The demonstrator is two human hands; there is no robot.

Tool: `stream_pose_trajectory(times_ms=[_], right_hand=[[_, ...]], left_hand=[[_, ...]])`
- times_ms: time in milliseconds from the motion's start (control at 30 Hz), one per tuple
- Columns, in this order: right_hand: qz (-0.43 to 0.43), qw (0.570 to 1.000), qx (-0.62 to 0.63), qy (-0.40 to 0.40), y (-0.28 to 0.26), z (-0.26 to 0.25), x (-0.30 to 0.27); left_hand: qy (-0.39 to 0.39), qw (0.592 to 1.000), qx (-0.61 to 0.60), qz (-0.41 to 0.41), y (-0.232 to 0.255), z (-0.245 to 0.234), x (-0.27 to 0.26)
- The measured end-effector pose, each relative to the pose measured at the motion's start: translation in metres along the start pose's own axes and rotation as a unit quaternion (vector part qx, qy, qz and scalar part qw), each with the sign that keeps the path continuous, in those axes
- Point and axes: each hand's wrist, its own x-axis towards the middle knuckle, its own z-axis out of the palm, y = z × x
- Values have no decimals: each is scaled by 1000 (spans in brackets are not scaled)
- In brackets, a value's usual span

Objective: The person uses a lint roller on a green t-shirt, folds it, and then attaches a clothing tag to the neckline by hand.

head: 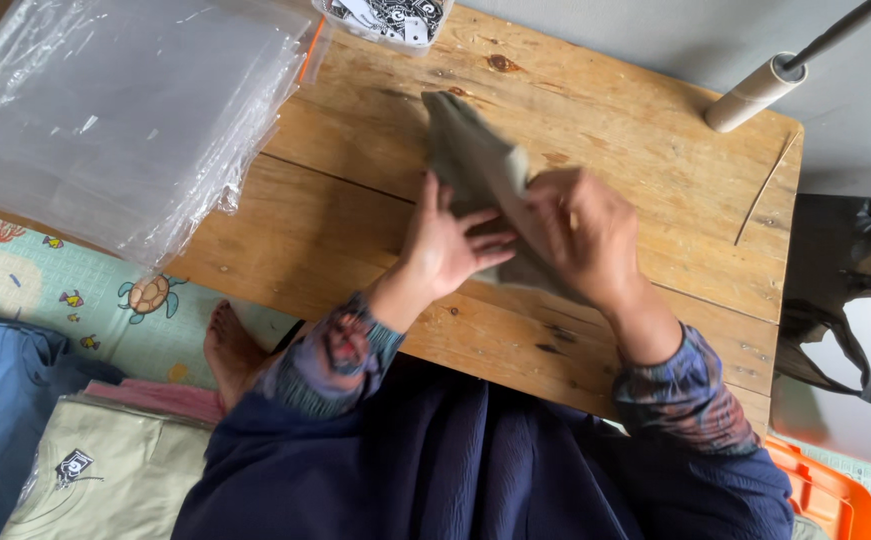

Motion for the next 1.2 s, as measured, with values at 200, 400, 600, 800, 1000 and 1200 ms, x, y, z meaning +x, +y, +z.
stream_pose_trajectory(times_ms=[200, 400, 600, 800, 1000, 1200], right_hand=[[-331, 918, -219, 14, -45, -29, 11], [-376, 878, -283, -90, -18, -21, -3], [-247, 932, -36, -264, 24, 5, -47], [-50, 977, -146, -145, 108, -6, -32], [60, 954, -211, -205, 135, 15, -55], [121, 935, -205, -261, 138, 11, -52]], left_hand=[[-18, 999, 36, 23, 42, 12, 76], [-35, 992, 114, 35, 52, -21, 170], [-62, 901, 387, 184, 91, -38, 169], [80, 549, 720, 418, 74, -45, 179], [105, 480, 756, 433, 56, -52, 192], [107, 387, 761, 509, 43, -31, 167]])
